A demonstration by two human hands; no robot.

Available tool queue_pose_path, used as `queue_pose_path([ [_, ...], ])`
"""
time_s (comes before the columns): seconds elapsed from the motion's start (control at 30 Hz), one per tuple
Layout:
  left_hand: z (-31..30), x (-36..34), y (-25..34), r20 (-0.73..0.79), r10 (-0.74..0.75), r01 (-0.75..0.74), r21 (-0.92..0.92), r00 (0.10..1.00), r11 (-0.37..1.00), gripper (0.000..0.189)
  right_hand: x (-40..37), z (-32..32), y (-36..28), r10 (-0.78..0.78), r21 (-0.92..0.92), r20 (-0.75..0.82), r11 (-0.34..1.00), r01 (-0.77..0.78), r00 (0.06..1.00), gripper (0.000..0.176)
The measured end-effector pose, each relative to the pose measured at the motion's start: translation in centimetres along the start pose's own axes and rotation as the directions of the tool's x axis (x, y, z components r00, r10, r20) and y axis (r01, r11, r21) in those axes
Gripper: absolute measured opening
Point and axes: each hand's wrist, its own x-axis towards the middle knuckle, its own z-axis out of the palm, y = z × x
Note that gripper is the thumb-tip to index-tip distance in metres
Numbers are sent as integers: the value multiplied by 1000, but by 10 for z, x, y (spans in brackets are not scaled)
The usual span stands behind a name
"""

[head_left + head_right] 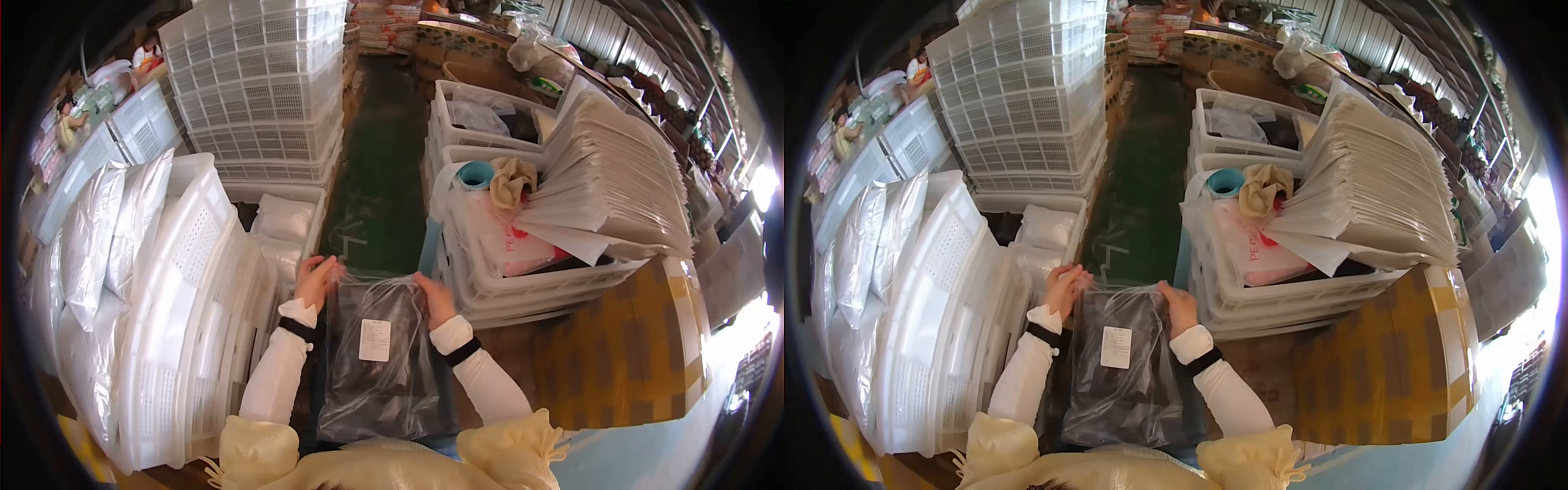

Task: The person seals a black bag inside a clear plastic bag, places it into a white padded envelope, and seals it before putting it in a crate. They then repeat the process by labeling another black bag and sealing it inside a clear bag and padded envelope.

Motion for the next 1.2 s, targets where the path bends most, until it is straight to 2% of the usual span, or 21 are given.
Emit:
queue_pose_path([
  [0.07, -16, -4, -5, -53, -43, 48, 101, 998, 994, 43, -14, 3, -18, -32, 22, 32, 999, 31, 999, 22],
  [0.1, -32, -7, -18, 2, -109, 106, 196, 994, 975, 49, -10, -10, -13, -141, -39, 3, 989, 141, 990, 39],
  [0.13, -37, -21, -23, 141, -57, 24, 227, 988, 974, 56, -9, -24, -6, -193, -206, 33, 959, 195, 981, 42],
  [0.2, -22, -52, -11, 312, -242, 158, 273, 919, 949, 67, -14, -52, 10, -272, -510, 121, 808, 295, 955, 47],
  [0.23, -15, -52, -17, 273, -168, 73, 325, 947, 943, 70, -27, -55, 10, -50, -681, 244, 702, 208, 969, 60],
  [0.3, -2, -56, -32, 205, -18, -75, 433, 979, 898, 77, -45, -27, 20, -219, -759, 255, 558, 335, 942, 66],
  [0.33, 2, -55, -33, 197, -34, -48, 394, 980, 918, 79, -49, -18, 25, -300, -792, 270, 472, 388, 915, 69],
  [0.37, 7, -50, -29, 194, -46, -27, 357, 980, 934, 82, -43, -16, 26, -319, -807, 259, 447, 385, 912, 70],
  [0.4, 10, -46, -28, 189, -55, -8, 319, 980, 948, 84, -41, -12, 26, -323, -661, 236, 638, 395, 916, 67],
  [0.43, 6, -40, -35, 188, 1, -63, 323, 982, 944, 77, -46, -1, 23, -320, -475, 212, 792, 384, 923, 64],
  [0.47, 10, -42, -30, 192, 10, -70, 308, 981, 949, 73, -49, 7, 21, -307, -261, 182, 901, 347, 934, 60],
  [0.53, 24, -43, -13, 202, 28, -84, 272, 979, 959, 65, -46, 11, 17, -335, -231, 118, 906, 354, 935, 51],
  [0.57, 31, -42, -6, 218, 49, -98, 219, 975, 971, 54, -44, 12, 13, -329, -233, 103, 909, 345, 939, 50],
  [0.63, 34, -31, -4, 214, 43, -91, 218, 976, 972, 52, -35, 12, 6, -305, -220, 61, 925, 311, 950, 42],
  [0.77, 49, -18, 15, 234, 46, -91, 187, 971, 978, 47, -17, 18, -16, -228, -55, 41, 972, 230, 973, 33],
  [0.87, 55, -20, 30, 234, 75, -122, 193, 969, 974, 40, -12, 22, -36, -145, 29, 79, 989, 144, 986, 27],
  [0.9, 55, -20, 32, 230, 81, -128, 198, 970, 972, 38, -12, 26, -40, -172, -24, 58, 985, 173, 983, 21],
  [1.03, 49, 5, 36, 157, -42, 29, 87, 987, 996, 21, 6, 30, -46, -113, -104, -16, 988, 111, 993, 14],
  [1.13, 37, 35, 17, 89, -168, 153, 156, 982, 976, 20, 36, 24, -31, -57, -84, -18, 995, 56, 998, 15],
  [1.2, 30, 50, 8, 92, -167, 151, 165, 982, 975, 19, 56, 14, -19, -57, -100, -51, 994, 52, 997, 17],
])
